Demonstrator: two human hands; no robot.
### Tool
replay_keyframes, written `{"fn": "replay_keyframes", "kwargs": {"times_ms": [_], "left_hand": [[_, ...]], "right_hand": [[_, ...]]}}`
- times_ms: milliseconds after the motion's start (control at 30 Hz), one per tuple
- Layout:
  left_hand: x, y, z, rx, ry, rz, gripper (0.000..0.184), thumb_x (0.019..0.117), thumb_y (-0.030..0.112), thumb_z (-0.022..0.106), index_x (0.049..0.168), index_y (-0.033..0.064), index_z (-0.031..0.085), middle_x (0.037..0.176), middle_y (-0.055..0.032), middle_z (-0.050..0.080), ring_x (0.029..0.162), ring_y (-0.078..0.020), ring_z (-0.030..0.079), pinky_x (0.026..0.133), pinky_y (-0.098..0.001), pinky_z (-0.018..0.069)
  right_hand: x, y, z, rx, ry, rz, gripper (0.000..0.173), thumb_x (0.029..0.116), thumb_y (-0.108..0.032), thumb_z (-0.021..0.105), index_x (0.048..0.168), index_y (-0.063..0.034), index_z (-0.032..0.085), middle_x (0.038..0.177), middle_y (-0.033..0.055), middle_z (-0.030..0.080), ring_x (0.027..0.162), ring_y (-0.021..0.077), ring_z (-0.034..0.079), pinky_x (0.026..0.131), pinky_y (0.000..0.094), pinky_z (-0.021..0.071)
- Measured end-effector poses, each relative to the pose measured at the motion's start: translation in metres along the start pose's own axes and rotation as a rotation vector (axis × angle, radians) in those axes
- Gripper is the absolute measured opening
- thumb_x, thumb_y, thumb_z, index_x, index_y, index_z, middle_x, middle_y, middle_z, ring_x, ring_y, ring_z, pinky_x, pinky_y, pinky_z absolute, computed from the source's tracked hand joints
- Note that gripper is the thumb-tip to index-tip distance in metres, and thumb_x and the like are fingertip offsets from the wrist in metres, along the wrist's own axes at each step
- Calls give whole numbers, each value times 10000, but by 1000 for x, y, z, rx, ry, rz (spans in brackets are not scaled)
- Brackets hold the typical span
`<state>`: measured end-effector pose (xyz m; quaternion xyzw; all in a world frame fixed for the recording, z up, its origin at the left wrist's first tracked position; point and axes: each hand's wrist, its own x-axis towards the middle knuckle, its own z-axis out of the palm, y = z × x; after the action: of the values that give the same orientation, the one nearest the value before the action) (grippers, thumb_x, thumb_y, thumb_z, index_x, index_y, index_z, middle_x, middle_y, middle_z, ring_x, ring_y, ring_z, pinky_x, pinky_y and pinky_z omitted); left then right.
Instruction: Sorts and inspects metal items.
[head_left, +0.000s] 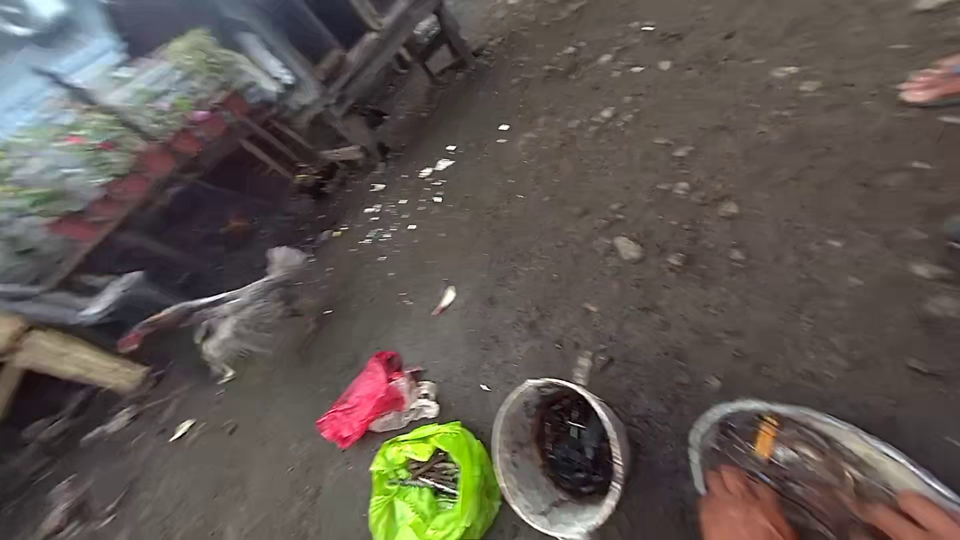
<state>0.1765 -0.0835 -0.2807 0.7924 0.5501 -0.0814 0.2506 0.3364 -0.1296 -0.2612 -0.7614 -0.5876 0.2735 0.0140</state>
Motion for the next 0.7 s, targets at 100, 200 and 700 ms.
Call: {"fn": "replay_keyframes", "kwargs": {"times_ms": [100, 200, 700], "left_hand": [[-4, -1, -19, -28, -168, 12, 388, 977, 181, 630, 1360, 118, 635, 1449, -212, 538, 1251, -382, 604, 933, -506, 585], [2, -6, -29, -191, -233, 29, 309, 968, 203, 663, 1256, 95, 695, 1359, -182, 604, 1188, -305, 650, 991, -453, 560], [8, -29, -45, -682, -1, -154, 267, 979, 53, 641, 1240, 103, 658, 1111, -17, 750, 844, -131, 757, 796, -358, 658]], "right_hand": [[-16, 22, 20, -65, 226, -82, 228, 909, -271, 756, 1085, -127, 770, 1142, 191, 693, 1082, 425, 674, 789, 598, 593], [-32, 24, 22, -48, 253, -2, 143, 936, -275, 727, 1000, -156, 772, 1096, 111, 703, 1053, 328, 686, 824, 514, 602], [-21, 17, 11, -24, 304, 88, 229, 968, -262, 690, 1184, -232, 760, 1079, 34, 716, 1017, 242, 691, 828, 439, 601]]}}
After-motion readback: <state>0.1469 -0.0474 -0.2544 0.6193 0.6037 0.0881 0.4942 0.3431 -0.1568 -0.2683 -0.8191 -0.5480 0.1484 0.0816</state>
